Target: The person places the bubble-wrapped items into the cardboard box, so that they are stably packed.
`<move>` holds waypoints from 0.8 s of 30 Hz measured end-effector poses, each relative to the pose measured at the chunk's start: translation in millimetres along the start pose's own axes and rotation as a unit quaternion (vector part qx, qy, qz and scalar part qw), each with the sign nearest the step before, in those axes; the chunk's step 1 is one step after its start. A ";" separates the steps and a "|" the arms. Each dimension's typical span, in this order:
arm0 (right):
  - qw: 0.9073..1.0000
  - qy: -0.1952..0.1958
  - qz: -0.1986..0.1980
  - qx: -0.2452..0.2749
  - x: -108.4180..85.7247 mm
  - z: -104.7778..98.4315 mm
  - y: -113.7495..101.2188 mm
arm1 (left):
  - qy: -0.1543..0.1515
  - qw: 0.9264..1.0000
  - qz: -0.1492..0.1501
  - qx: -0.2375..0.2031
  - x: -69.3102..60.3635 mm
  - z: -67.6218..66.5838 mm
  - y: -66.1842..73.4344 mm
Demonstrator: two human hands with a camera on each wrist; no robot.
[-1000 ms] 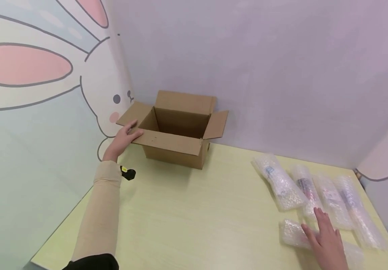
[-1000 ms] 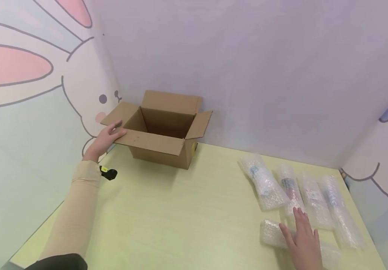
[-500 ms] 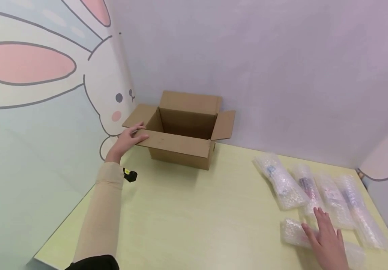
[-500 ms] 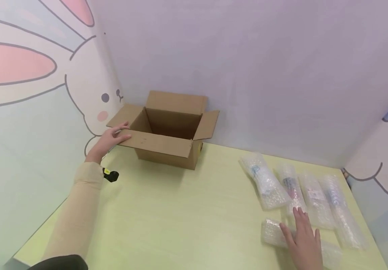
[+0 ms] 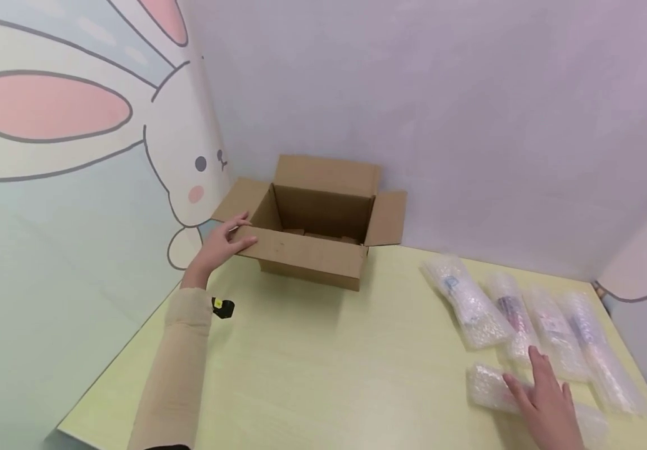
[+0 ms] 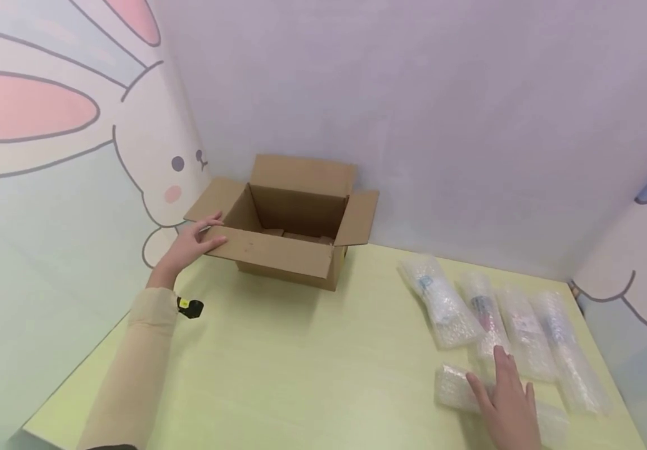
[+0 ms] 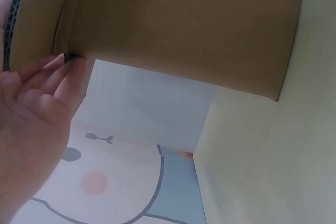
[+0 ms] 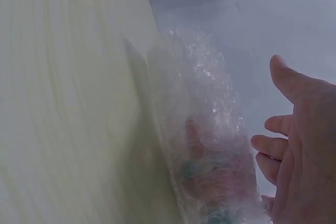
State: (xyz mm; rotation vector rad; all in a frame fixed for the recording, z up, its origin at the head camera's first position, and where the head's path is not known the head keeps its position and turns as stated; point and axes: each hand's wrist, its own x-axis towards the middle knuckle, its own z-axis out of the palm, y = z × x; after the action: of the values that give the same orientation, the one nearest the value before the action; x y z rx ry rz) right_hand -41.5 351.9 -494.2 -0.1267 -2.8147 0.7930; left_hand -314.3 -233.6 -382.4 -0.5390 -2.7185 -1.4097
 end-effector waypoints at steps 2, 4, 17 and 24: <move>1.000 -0.004 0.004 0.001 -1.2 -0.4 2.3 | -0.002 1.000 0.003 -0.002 -2.0 1.8 2.7; 1.000 -0.009 0.010 0.000 -2.5 -0.9 4.1 | -0.005 1.000 0.002 -0.007 -4.7 3.1 5.1; 1.000 -0.024 0.012 -0.008 -7.2 -6.1 6.9 | -0.020 0.999 -0.007 0.044 -23.3 8.3 26.5; 1.000 -0.025 -0.007 0.013 -7.1 -4.7 7.3 | -0.012 0.999 0.003 0.050 -35.8 9.8 30.6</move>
State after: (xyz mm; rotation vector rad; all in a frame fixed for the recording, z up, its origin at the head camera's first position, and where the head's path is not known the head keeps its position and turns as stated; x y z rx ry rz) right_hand -33.4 359.5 -495.3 -0.0841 -2.8484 0.8400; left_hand -269.7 -219.9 -370.7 -0.5615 -2.7861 -1.2648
